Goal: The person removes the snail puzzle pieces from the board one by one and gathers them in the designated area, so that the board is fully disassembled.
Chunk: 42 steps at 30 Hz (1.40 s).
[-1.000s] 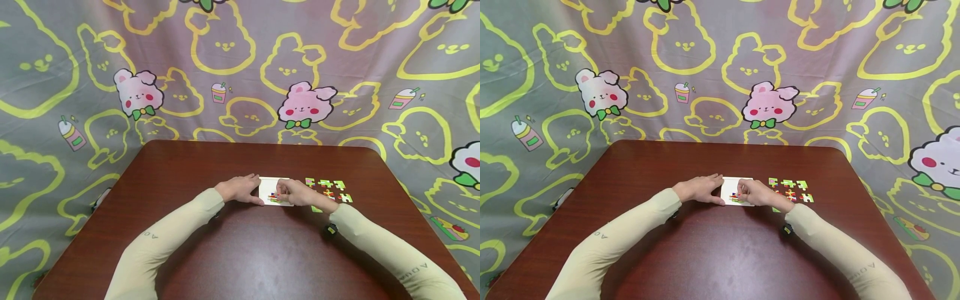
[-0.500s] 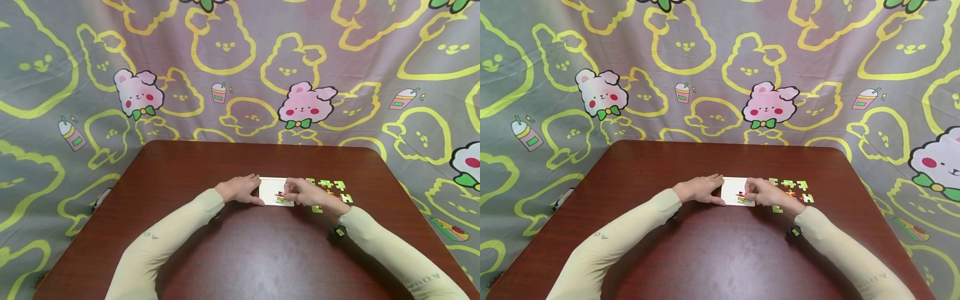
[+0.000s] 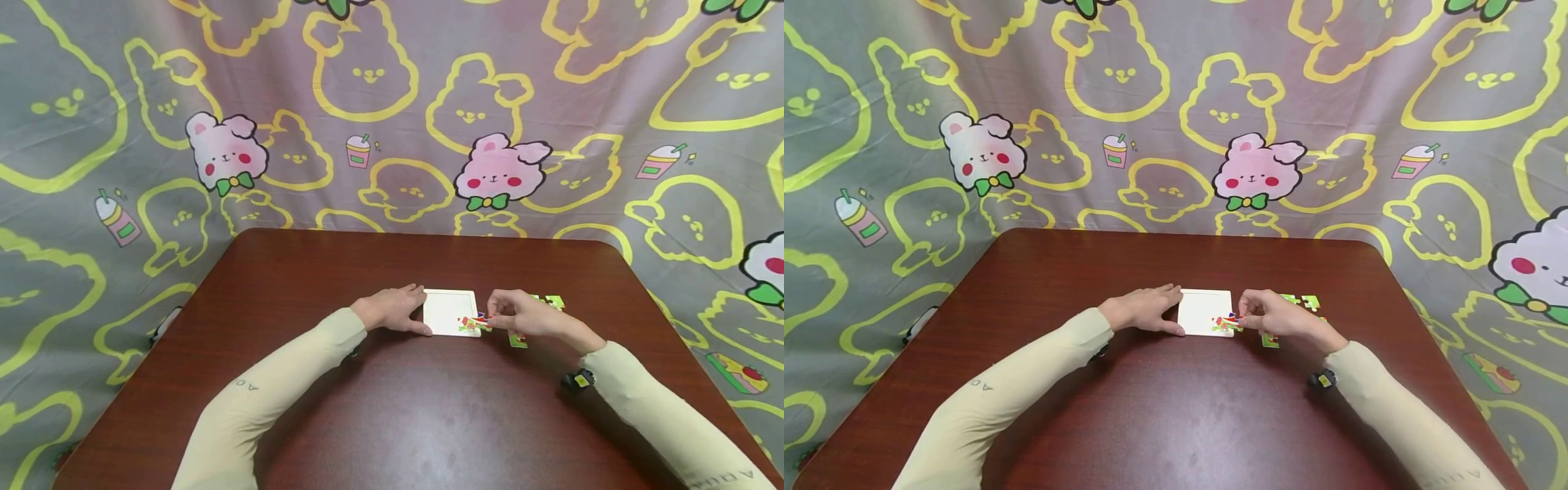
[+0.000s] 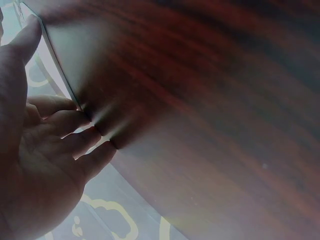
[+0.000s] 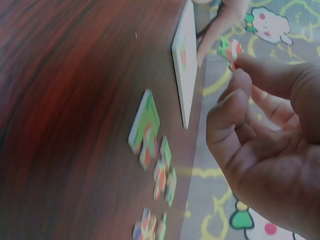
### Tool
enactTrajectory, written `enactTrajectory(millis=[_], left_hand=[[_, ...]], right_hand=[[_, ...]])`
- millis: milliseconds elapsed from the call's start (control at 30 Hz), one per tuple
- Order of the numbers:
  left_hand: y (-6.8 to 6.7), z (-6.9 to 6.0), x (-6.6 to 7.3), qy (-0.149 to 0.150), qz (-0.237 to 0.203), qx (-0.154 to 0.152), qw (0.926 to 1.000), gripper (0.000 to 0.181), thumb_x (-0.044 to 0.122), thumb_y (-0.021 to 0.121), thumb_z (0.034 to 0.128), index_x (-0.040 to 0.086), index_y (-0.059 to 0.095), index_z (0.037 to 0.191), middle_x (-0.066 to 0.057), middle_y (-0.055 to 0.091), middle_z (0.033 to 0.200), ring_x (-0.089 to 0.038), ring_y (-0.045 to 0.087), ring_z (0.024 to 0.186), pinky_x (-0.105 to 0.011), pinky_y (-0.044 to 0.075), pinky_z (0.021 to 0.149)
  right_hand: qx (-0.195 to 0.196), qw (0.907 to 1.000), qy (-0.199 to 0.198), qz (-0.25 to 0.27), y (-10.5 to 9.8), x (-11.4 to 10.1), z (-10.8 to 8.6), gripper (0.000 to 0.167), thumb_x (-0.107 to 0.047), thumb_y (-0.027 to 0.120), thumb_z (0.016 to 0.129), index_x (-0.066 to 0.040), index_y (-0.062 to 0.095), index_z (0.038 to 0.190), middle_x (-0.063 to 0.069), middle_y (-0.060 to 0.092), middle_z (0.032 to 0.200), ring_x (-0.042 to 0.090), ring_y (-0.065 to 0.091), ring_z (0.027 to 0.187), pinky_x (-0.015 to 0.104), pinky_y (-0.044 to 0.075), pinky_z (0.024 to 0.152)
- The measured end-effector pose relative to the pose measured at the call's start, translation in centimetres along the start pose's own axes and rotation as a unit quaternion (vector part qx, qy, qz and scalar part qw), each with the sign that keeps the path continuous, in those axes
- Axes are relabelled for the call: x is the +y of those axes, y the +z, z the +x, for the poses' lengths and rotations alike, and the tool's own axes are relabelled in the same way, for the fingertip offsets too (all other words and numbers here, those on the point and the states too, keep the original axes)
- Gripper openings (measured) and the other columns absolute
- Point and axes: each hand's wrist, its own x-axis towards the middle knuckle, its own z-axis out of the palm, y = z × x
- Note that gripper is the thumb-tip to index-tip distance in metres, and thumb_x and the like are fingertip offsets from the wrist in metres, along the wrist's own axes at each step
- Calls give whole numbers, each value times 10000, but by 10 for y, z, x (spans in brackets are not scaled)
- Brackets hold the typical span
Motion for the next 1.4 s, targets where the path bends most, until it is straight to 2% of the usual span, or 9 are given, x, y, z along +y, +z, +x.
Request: enactTrajectory(millis=[167, 333, 567, 667, 800, 1033, 1100, 1400], left_hand=[[0, 0, 0, -3, -10, 10, 10000, 870, 727, 524, 864, 103, 406, 1458, -122, 260, 1622, -254, 249, 1509, -428, 355, 1156], [-1, -1, 0, -4, -65, 1, 10000, 875, 725, 529, 863, 98, 407, 1461, -123, 262, 1621, -257, 245, 1510, -430, 349, 1160], [0, -1, 0, -9, -25, -15, 10000, 905, 727, 519, 867, 94, 369, 1496, -119, 253, 1625, -252, 239, 1512, -417, 334, 1171], [0, -1, 0, -5, -50, 6, 10000, 892, 724, 529, 863, 96, 387, 1482, -122, 262, 1622, -256, 242, 1511, -424, 342, 1165], [0, 0, 0, 1, -63, 19, 10000, 897, 722, 534, 862, 96, 384, 1487, -123, 271, 1618, -257, 249, 1509, -432, 347, 1161], [0, 0, 0, 4, 16, 18, 10000, 908, 727, 525, 863, 97, 373, 1498, -120, 270, 1619, -254, 252, 1507, -427, 350, 1160], [0, 0, 0, -10, 14, 13, 10000, 916, 728, 526, 862, 97, 365, 1506, -117, 268, 1620, -252, 249, 1509, -425, 345, 1164], [0, -1, 1, -18, 33, -9, 10000, 929, 728, 525, 862, 97, 343, 1519, -112, 264, 1623, -248, 243, 1511, -418, 334, 1171]], right_hand=[[-109, 9998, 149, -57, -11, 5, -14, 186, -180, 696, 917, -69, 548, 901, 195, 570, 720, 245, 545, 501, 354, 482, 440], [-68, 9993, 306, -181, -22, 10, -26, 195, -223, 703, 914, -97, 555, 906, 223, 582, 736, 177, 541, 506, 362, 485, 448], [-61, 9990, 339, -295, -33, 13, -37, 196, -205, 710, 906, -95, 549, 908, 70, 545, 694, 157, 532, 520, 343, 484, 448], [-103, 9987, 356, -346, -38, 16, -41, 190, -202, 706, 910, -89, 553, 909, 53, 543, 692, 150, 533, 531, 322, 482, 450], [-319, 9981, 398, -334, -44, 20, -46, 178, -190, 691, 920, -71, 558, 911, 44, 527, 688, 144, 522, 522, 321, 476, 448], [-739, 9950, 647, -201, -53, 26, -53, 179, -172, 684, 922, -35, 569, 928, 111, 567, 739, 103, 511, 533, 334, 480, 451], [-842, 9943, 630, -173, -55, 28, -55, 164, -160, 676, 927, -31, 575, 920, 77, 561, 724, 93, 511, 531, 323, 481, 449], [-985, 9911, 856, -257, -58, 41, -60, 159, -156, 682, 918, -27, 589, 912, 98, 601, 725, 77, 493, 523, 285, 464, 440]])
